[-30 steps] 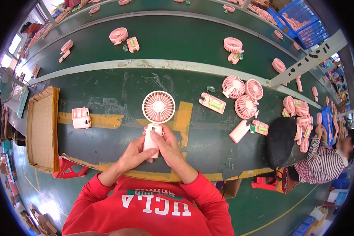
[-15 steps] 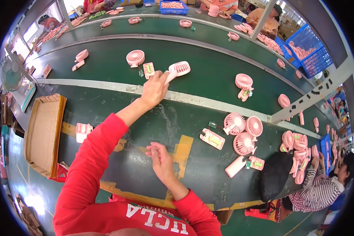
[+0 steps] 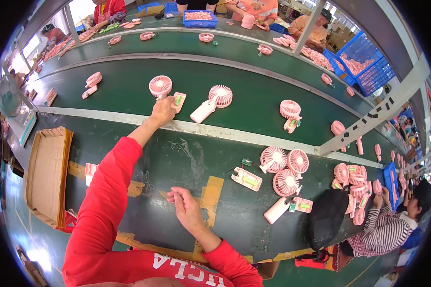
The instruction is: The person assembles handheld fans by fitting the fan parts and battery components into the handle casing, snapping the outer cover onto the handle, and placing the assembled fans onto the conveyor belt.
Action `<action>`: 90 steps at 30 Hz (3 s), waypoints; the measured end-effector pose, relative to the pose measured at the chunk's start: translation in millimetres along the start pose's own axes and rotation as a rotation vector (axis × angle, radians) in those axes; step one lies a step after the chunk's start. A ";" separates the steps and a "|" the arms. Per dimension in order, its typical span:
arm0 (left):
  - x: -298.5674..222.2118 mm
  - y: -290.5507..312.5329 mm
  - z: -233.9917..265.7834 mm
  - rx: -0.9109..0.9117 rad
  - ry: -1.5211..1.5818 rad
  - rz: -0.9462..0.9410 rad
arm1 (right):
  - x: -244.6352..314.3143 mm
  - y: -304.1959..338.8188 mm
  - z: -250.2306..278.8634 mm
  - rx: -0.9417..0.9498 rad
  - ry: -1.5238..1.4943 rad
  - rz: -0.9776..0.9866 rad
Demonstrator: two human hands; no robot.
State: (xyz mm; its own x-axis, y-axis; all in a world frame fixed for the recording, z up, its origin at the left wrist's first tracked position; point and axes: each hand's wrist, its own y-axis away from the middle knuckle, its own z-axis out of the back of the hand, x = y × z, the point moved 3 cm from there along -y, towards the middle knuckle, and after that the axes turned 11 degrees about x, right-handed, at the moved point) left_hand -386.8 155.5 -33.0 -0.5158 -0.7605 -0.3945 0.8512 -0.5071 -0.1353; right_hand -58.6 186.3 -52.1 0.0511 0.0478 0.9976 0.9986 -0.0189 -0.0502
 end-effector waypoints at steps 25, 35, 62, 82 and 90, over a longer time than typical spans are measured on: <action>-78.1 288.9 91.9 0.202 0.269 -0.323 | 41.9 64.5 -17.9 0.220 0.955 0.175; -54.6 245.0 46.1 0.603 0.377 -0.150 | 52.1 77.0 -19.8 0.409 1.019 -0.003; -34.7 307.1 90.9 0.141 1.548 0.083 | 29.7 81.1 -12.9 0.183 -0.029 -0.519; -72.3 332.9 107.0 0.339 1.580 -0.053 | 16.8 78.1 -5.8 0.223 -0.742 -0.531; -73.8 310.0 94.3 0.204 1.448 0.043 | 41.1 70.4 -22.5 0.175 -0.370 -0.504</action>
State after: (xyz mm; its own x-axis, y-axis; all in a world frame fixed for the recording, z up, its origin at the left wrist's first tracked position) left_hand -94.0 16.2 39.9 0.1605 0.2259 -0.9609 0.7714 -0.6360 -0.0207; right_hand 13.3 164.4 -13.6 -0.4533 0.3496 0.8200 0.8880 0.2568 0.3814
